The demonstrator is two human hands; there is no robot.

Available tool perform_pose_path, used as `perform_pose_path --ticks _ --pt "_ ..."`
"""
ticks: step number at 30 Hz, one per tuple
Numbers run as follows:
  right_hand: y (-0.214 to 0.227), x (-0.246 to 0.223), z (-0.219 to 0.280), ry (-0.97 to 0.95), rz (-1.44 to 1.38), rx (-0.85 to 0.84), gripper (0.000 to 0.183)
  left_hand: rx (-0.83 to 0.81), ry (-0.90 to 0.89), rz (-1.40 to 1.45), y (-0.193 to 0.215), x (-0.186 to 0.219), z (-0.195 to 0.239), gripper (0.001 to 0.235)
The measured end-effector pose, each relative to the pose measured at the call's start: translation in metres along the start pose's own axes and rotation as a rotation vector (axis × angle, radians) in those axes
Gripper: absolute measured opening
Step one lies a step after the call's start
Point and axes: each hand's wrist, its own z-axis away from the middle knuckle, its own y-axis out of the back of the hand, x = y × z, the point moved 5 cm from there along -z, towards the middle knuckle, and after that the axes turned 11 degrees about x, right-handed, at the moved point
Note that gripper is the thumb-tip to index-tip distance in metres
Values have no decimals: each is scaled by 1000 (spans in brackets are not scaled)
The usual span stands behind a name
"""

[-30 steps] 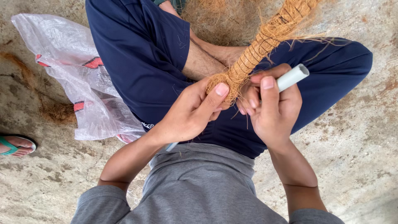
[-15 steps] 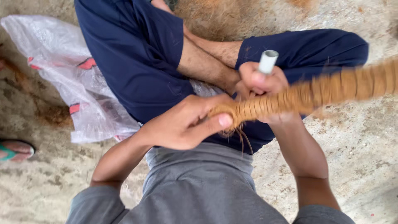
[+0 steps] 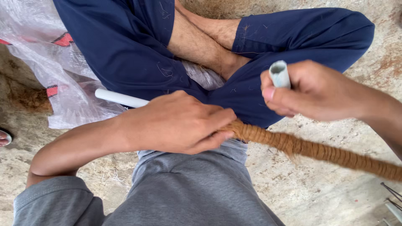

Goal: The person sits cross-legged on the floor and wraps a fibrous rope around a long cylindrical object. They use their hands to pull and tighten the rope, occasionally using a white plastic tube to assist in the wrapping process.

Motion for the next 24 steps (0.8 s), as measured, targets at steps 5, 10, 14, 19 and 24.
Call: perform_pose_path --ticks 5,10,14,19,24 --pt "0 -17 10 -217 418 54 33 7 -40 -201 -13 3 -9 33" --pt "-12 -45 -1 -82 389 230 17 136 -67 -415 -8 -5 -22 29" --pt "-30 -73 4 371 556 407 18 285 10 -464 18 -17 -23 28" --pt "-48 -89 22 878 719 796 19 569 48 -400 41 -19 -16 29" --pt "-60 -68 16 1001 635 1143 15 648 22 -142 47 -20 -10 31"
